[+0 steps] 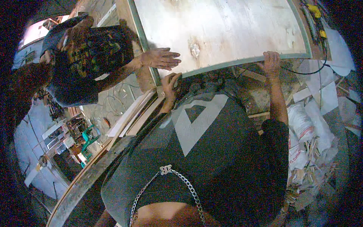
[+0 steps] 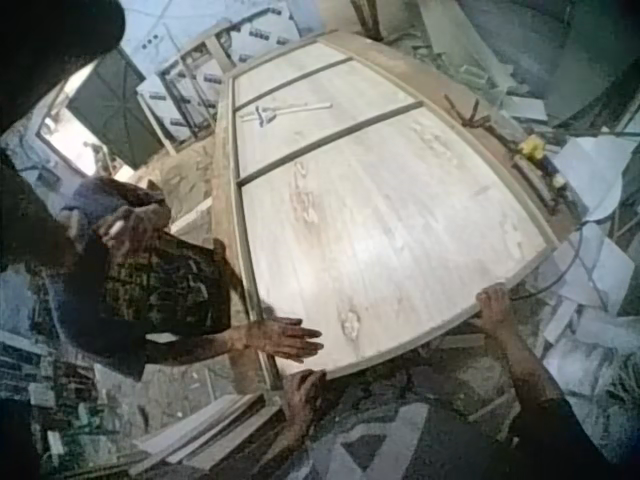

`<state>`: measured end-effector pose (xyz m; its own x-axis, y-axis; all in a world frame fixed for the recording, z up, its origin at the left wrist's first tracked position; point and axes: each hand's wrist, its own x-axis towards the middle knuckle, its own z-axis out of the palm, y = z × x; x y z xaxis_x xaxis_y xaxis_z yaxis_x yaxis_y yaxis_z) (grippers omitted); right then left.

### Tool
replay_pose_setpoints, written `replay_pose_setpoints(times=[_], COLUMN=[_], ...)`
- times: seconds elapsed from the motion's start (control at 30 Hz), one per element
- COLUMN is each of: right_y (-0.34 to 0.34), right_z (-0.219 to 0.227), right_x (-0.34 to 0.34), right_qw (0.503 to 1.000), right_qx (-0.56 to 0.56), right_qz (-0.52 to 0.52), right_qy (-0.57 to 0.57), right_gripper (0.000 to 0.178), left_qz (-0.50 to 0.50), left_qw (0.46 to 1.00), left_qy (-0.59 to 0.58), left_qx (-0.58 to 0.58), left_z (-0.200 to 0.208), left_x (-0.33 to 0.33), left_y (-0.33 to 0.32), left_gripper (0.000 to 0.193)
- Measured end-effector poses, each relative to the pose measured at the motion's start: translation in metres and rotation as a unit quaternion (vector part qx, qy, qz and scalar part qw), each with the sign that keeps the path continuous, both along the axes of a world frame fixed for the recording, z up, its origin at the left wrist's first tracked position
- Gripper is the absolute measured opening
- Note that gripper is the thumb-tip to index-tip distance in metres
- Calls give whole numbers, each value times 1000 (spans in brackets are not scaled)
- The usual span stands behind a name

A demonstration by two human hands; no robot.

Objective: The person works on a wooden panel by using a nail gun, measuring the board with a tape measure alongside another person, and aligning and fitting wooden strips along the edges by hand.

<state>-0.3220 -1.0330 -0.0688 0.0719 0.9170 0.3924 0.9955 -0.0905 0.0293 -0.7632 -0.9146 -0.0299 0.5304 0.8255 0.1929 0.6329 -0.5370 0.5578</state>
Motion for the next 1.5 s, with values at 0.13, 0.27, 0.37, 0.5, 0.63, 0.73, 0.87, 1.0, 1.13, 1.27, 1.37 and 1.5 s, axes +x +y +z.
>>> replay_pose_setpoints(times=[0.13, 0.27, 0.37, 0.5, 0.63, 0.73, 0.87, 1.0, 1.13, 1.27, 1.37, 1.5], right_y=[-1, -1, -1, 0, 0, 0, 0, -1, -1, -1, 1, -1], right_z=[-2, 2, 6, 5, 5, 3, 5, 5, 4, 6, 9, 6], right_x=[2, 1, -2, -4, 0, 1, -2, -1, -1, -2, -4, -2], right_qw=[1000, 1000, 999, 999, 1000, 1000, 999, 999, 999, 999, 999, 999], right_qx=[-9, -21, -35, -30, -24, -25, -45, -41, -33, -23, -24, -15], right_qz=[-10, -7, -18, -29, -11, -11, -16, -22, -12, -5, -9, -7], right_qy=[-14, 16, 12, 11, 10, 7, 3, 6, 23, 44, 29, 27], right_gripper=[59, 59, 59, 63, 62, 60, 66, 65, 63, 63, 64, 63], left_qz=[-4, 11, 14, 13, 15, 17, 12, 17, 5, 9, 8, 1], left_qw=[1000, 999, 999, 1000, 999, 999, 998, 999, 999, 999, 999, 997], left_qy=[-11, -20, -26, -13, -28, -12, 61, 33, 38, 28, 32, 75], left_qx=[11, 23, 23, 9, 17, 24, -1, 3, 12, 18, 32, 23], left_z=[2, 6, 9, 9, 14, 10, 17, 9, 3, -1, 4, 15], left_x=[3, 8, 9, 7, 12, 11, 11, 8, 6, 5, 7, 12], left_y=[1, -1, 0, 1, 1, 2, 1, 1, 1, 1, 0, 0], left_gripper=[40, 37, 35, 36, 38, 41, 47, 51, 50, 47, 47, 49])
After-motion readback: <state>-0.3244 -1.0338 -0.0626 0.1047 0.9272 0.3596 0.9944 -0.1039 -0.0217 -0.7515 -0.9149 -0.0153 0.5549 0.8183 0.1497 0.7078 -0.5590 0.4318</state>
